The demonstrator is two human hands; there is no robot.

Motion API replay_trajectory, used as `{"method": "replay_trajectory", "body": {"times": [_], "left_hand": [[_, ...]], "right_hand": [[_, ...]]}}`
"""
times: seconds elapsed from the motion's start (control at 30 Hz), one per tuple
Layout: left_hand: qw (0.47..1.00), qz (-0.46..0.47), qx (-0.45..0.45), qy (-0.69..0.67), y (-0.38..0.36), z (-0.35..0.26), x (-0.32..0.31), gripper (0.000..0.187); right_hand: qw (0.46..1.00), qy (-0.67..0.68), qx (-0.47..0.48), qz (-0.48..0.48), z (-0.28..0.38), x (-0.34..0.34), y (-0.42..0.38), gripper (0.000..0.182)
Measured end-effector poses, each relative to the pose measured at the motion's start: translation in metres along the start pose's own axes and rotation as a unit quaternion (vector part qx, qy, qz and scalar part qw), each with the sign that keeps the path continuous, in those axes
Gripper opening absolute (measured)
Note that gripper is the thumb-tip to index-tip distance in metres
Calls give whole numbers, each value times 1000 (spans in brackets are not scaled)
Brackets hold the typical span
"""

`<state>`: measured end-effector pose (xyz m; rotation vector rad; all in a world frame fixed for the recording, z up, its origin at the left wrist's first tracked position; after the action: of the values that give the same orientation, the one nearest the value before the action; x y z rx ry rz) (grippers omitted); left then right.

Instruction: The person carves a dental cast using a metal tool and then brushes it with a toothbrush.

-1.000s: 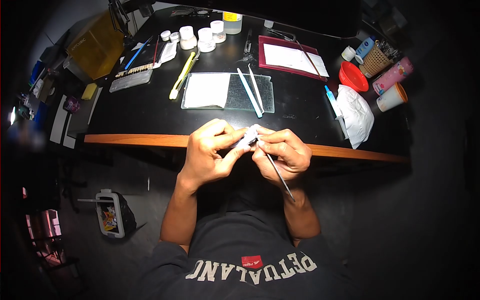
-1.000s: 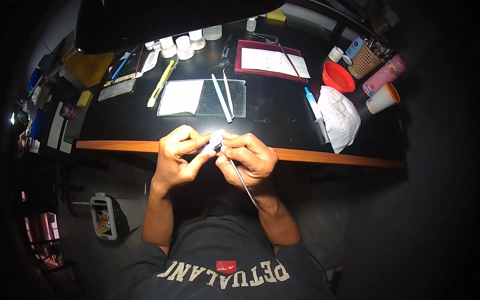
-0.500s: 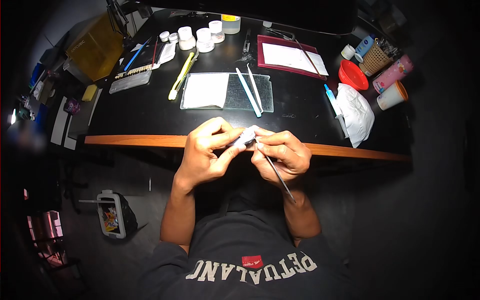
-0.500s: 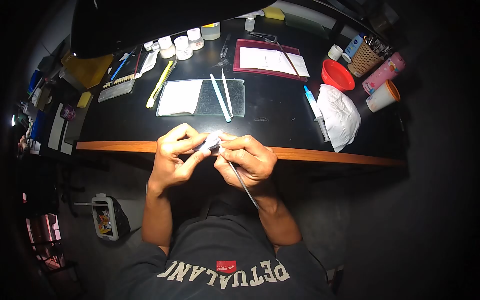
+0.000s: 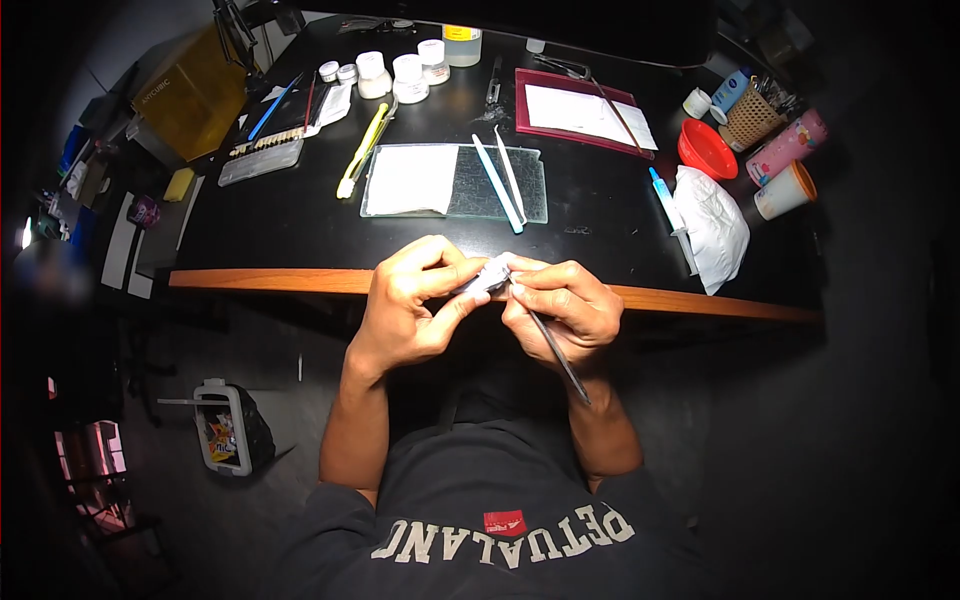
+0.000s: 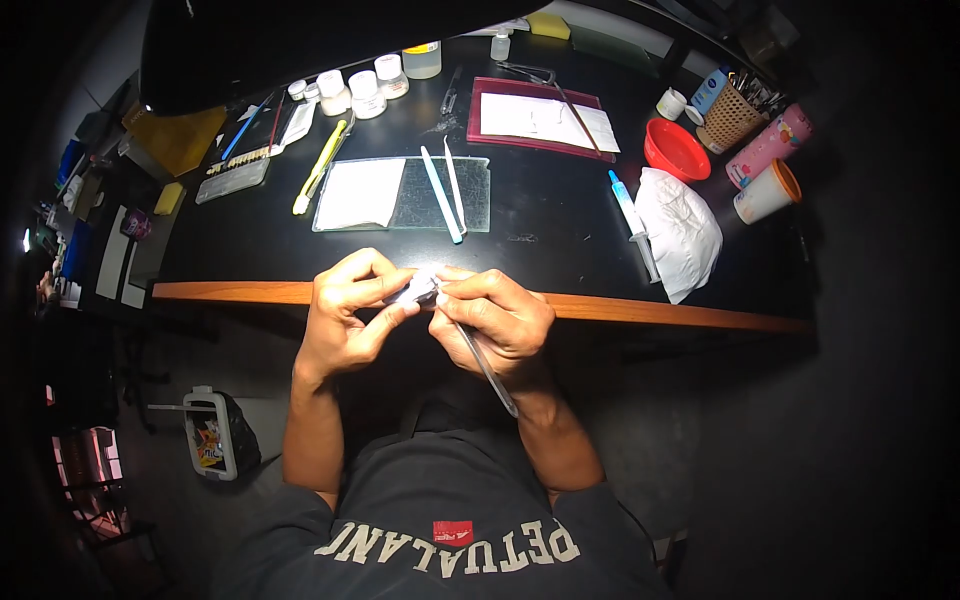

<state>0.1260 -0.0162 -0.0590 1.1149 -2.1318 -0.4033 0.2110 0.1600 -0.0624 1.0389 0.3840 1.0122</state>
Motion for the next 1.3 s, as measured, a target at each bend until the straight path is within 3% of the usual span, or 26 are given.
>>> {"method": "replay_trajectory", "body": {"times": [0.13, 0.33, 0.63, 1.3], "left_hand": [[1000, 23, -5, 2, 1, -1, 3, 36], [998, -19, 35, -42, 1, -1, 0, 34], [997, -61, -31, 34, -1, -2, -4, 36], [993, -75, -50, 70, -1, -6, -5, 36]], "right_hand": [[1000, 3, 2, 2, 1, -1, 0, 19], [1000, 18, -9, -21, -1, -1, 0, 18], [1000, 20, -6, -19, 0, -1, -1, 18], [999, 31, -13, -16, -2, 2, -1, 17]]}}
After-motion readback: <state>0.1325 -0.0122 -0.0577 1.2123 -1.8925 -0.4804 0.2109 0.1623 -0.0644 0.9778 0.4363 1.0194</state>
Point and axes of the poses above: each hand's wrist, its own y-axis towards the middle knuckle, its own x-axis out of the back of the hand, z = x × y, the point moved 5 cm from there along y, towards the middle knuckle
